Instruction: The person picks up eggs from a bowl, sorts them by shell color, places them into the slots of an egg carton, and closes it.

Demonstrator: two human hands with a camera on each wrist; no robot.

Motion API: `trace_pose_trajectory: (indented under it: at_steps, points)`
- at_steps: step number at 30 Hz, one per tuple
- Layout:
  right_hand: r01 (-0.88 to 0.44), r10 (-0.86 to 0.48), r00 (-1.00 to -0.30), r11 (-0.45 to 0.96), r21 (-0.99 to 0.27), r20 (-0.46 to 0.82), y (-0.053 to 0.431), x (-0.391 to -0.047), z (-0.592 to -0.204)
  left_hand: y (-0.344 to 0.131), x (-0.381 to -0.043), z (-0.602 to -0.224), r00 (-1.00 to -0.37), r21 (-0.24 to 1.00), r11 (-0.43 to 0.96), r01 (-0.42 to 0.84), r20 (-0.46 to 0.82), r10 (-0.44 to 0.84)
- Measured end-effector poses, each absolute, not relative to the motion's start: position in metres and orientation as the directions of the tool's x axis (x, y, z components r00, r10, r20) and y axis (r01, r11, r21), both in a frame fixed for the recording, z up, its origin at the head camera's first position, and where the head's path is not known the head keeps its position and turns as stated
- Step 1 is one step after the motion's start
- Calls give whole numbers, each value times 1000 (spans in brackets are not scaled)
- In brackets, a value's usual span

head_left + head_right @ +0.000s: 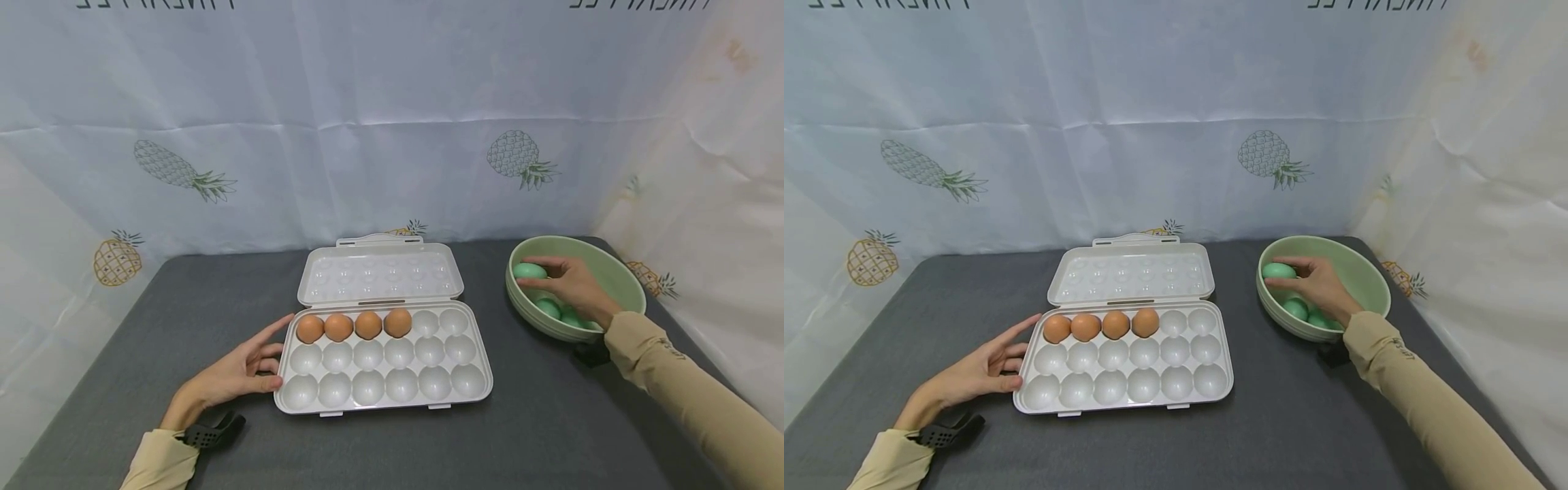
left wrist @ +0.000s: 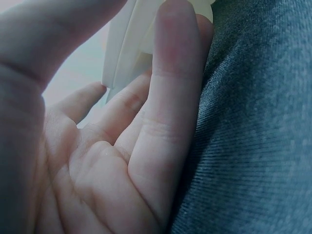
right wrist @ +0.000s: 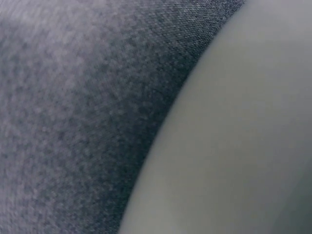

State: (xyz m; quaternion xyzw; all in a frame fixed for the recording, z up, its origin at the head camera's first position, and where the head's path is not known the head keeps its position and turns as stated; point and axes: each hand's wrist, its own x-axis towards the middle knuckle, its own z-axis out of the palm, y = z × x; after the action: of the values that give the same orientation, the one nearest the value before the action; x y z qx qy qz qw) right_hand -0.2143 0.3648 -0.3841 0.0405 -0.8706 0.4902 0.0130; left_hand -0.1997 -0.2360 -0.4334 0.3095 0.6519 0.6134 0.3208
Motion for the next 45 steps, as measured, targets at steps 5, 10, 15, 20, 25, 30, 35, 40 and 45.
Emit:
trace_pose_trajectory:
  at_steps: [5, 10, 15, 20, 25, 30, 35, 40, 45]
  points:
    - [-103, -58, -995, 521, -847, 85, 363, -212, -383, -236, -200, -434, -600, 998, 54, 17, -33, 799]
    - [-113, -42, -993, 483, -868, 106, 360, -209, -381, -236, -200, -434, -601, 998, 61, 22, -35, 798]
    - [-128, -51, -992, 436, -891, 117, 354, -204, -373, -236, -200, -434, -601, 998, 63, 26, -35, 798]
    - [-117, -44, -993, 445, -888, 109, 341, -202, -361, -237, -199, -435, -605, 998, 65, 25, -37, 795]
    - [-97, -28, -995, 377, -921, 93, 317, -201, -353, -236, -199, -434, -607, 997, 68, 26, -38, 794]
    - [-139, -51, -990, 316, -938, 129, 293, -204, -351, -236, -199, -434, -604, 998, 63, 29, -32, 796]
    - [-146, -83, -989, 310, -940, 126, 275, -207, -351, -236, -200, -435, -593, 999, 43, 23, -20, 805]
    - [-151, -123, -985, 280, -948, 121, 261, -207, -353, -237, -200, -435, -583, 999, 22, 28, -2, 813]
    - [-160, -156, -980, 237, -958, 125, 246, -206, -357, -237, -200, -434, -582, 999, 28, 27, -7, 813]
